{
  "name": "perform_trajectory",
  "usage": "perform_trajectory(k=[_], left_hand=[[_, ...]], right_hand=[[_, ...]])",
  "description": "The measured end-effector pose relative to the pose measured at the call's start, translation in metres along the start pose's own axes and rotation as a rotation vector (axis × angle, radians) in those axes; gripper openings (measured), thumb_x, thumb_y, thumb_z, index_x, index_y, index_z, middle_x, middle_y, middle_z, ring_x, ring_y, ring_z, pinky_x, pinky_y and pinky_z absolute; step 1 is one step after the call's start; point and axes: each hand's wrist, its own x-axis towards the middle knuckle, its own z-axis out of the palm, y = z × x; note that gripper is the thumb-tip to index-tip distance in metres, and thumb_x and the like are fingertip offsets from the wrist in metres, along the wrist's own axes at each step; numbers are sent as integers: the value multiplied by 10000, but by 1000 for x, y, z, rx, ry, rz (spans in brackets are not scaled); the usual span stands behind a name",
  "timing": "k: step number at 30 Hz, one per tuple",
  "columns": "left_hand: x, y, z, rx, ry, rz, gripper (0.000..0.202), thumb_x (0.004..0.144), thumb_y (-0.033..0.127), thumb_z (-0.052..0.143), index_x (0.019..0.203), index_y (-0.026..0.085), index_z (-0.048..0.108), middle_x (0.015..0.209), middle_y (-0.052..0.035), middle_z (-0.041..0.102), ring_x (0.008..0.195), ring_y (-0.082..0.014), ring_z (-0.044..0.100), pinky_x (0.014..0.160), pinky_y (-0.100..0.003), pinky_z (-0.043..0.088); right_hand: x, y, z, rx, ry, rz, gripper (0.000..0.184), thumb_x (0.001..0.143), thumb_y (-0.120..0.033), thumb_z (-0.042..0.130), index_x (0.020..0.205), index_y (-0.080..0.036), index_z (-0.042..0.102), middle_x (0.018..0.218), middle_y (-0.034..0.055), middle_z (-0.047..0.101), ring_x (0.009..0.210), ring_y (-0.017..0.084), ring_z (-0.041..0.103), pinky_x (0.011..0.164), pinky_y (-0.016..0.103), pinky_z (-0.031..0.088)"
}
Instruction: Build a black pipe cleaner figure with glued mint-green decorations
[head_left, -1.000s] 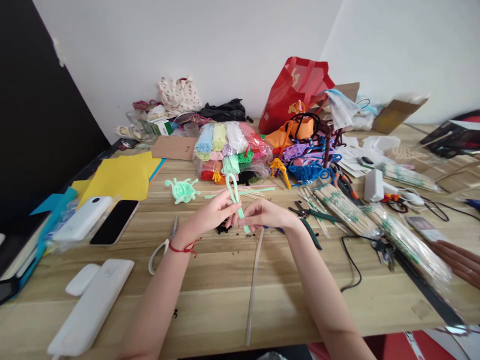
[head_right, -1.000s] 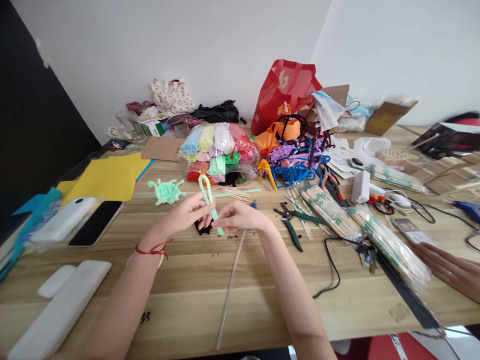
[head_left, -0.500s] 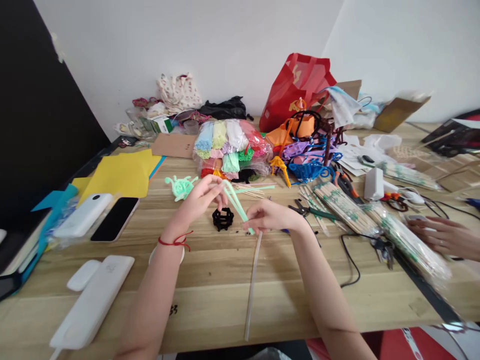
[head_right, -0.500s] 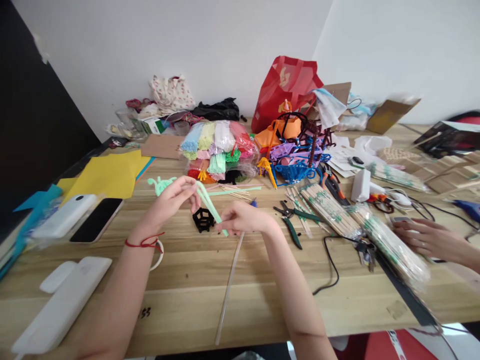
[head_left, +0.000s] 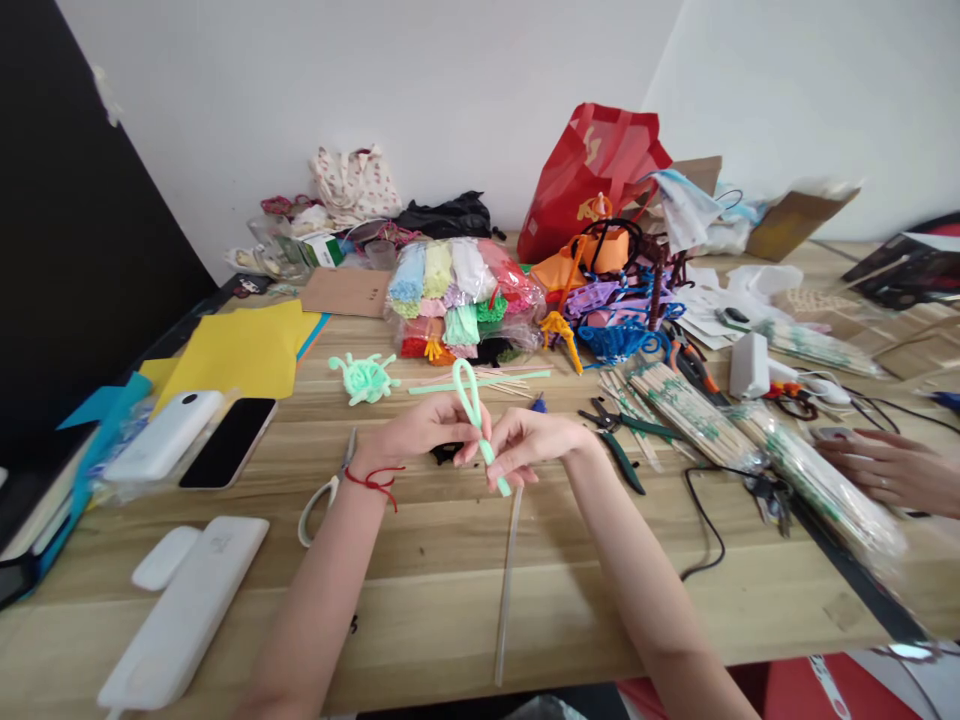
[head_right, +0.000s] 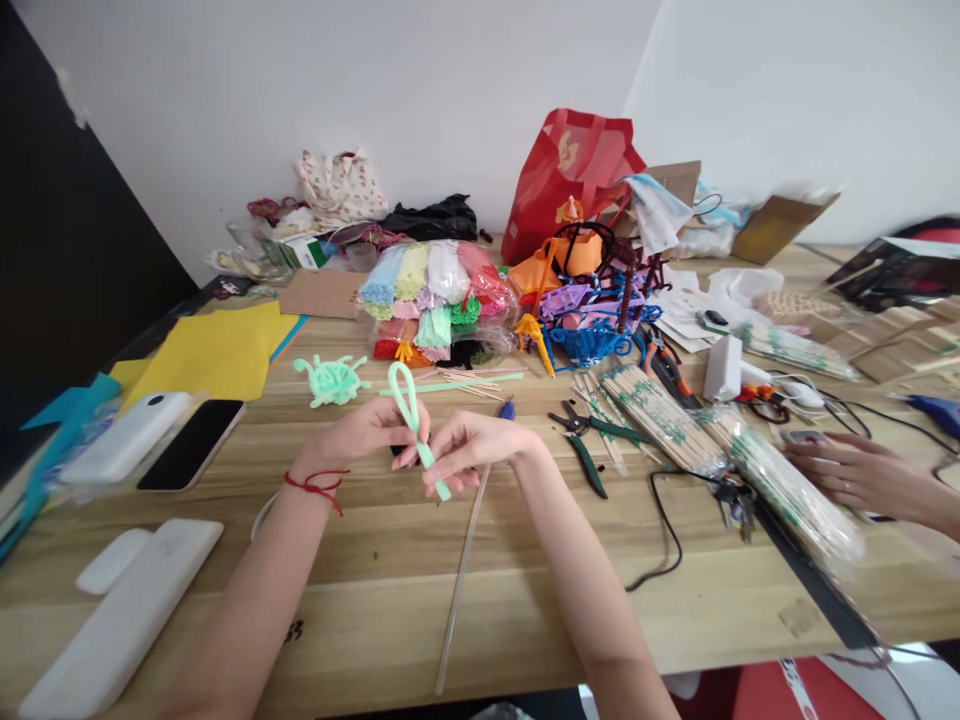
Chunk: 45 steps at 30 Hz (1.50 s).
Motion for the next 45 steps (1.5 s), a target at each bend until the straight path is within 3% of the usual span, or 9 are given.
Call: perform_trajectory(k=[10,24,36,39,41,43,45], left_hand=[[-20,9,-18,54,195,77,260,809,371,667,838,130,573,581,-3,639,466,-104,577,495,-213,451],[-26,13,-21,117,266,168,237,845,360,627,822,127,595,532,12,610,449,-96,569,514,-211,459],[-21,14,-12,127,396,191,305,788,428,678,760,128,629,534,-4,621,376,-82,513,373,-189,376],[-24,15,-17,18,473,291,279,774,422,695,733,153,632,476,30,555,353,-56,441,354,-173,324],[-31,19,-25,-133,589,461,251,770,414,696,704,186,615,410,80,421,323,-29,320,353,-155,294],[-41,23,-34,-209,706,606,189,772,365,704,718,207,615,430,97,374,326,-13,222,361,-144,280],[-46,26,-38,-115,677,500,189,766,371,711,747,200,635,450,75,421,369,-36,325,407,-166,346]], right_hand=[[2,-13,11,-30,20,157,355,739,-438,728,792,-87,718,578,1,632,448,57,551,431,152,458],[-1,-16,21,-135,109,133,378,765,-462,688,768,-83,686,585,11,630,455,71,557,434,165,438],[-2,-23,25,-171,128,128,341,783,-434,668,729,-97,678,572,4,620,451,70,545,435,168,428],[-4,-19,25,-178,137,103,340,775,-432,677,761,-93,689,559,-4,611,433,68,527,420,171,408],[-6,-13,27,-203,143,103,342,771,-435,681,740,-94,688,535,-10,597,419,66,519,410,171,398],[-6,-7,28,-183,184,93,360,771,-457,675,725,-100,681,537,-10,600,419,66,523,410,171,401],[-7,-2,29,-119,287,58,387,766,-491,672,717,-108,665,554,-9,609,422,63,524,409,170,402]])
